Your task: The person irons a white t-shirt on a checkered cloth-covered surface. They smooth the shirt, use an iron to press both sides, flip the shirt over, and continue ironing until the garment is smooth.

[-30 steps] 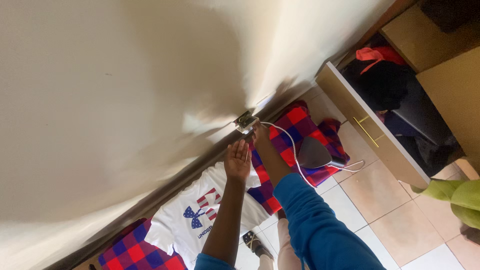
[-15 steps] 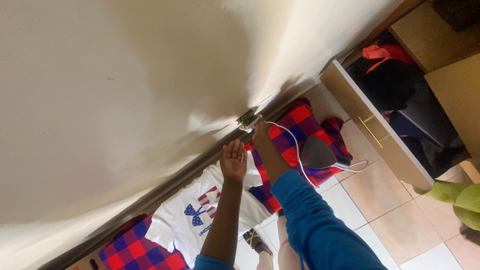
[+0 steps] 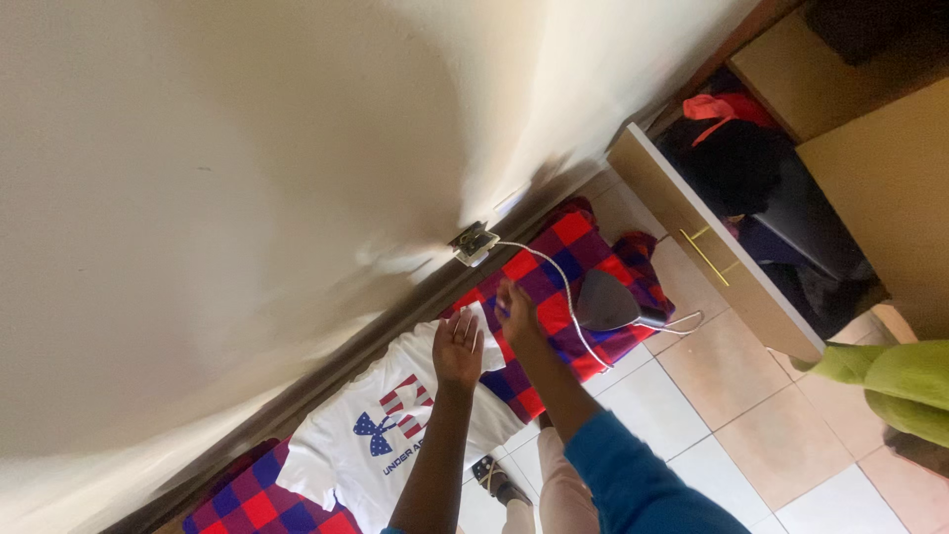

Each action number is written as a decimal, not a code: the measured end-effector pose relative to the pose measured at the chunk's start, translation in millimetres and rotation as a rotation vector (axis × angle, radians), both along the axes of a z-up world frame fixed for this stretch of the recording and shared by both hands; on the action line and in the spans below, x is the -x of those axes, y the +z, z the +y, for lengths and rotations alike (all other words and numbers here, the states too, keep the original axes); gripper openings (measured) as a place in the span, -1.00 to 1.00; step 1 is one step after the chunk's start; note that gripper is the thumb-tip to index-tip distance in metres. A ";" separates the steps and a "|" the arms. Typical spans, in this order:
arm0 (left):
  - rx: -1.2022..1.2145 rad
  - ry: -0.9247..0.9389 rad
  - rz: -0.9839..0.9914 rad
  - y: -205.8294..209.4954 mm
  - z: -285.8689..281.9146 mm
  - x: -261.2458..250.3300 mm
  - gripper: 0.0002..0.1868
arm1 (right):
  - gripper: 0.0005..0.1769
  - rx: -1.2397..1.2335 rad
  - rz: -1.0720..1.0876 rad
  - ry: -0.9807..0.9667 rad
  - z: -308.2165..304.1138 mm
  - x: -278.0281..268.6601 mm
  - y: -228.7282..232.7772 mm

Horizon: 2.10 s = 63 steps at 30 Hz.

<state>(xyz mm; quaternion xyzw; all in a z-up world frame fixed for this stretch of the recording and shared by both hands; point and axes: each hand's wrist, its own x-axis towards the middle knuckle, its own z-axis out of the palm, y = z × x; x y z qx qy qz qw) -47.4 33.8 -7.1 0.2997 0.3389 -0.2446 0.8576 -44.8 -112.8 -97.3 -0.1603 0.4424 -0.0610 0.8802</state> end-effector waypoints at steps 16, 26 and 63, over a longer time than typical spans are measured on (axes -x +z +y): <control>-0.148 -0.060 0.174 -4.5 39.4 99.3 -0.38 | -0.72 -0.069 0.002 0.159 7.0 137.8 37.4; -0.160 0.051 0.159 -14.2 103.7 136.2 -0.37 | -0.76 0.161 0.165 0.390 26.0 127.6 37.5; -0.591 -0.445 -0.523 136.5 231.2 206.0 -0.29 | -0.75 0.391 -0.427 0.875 212.9 202.4 215.9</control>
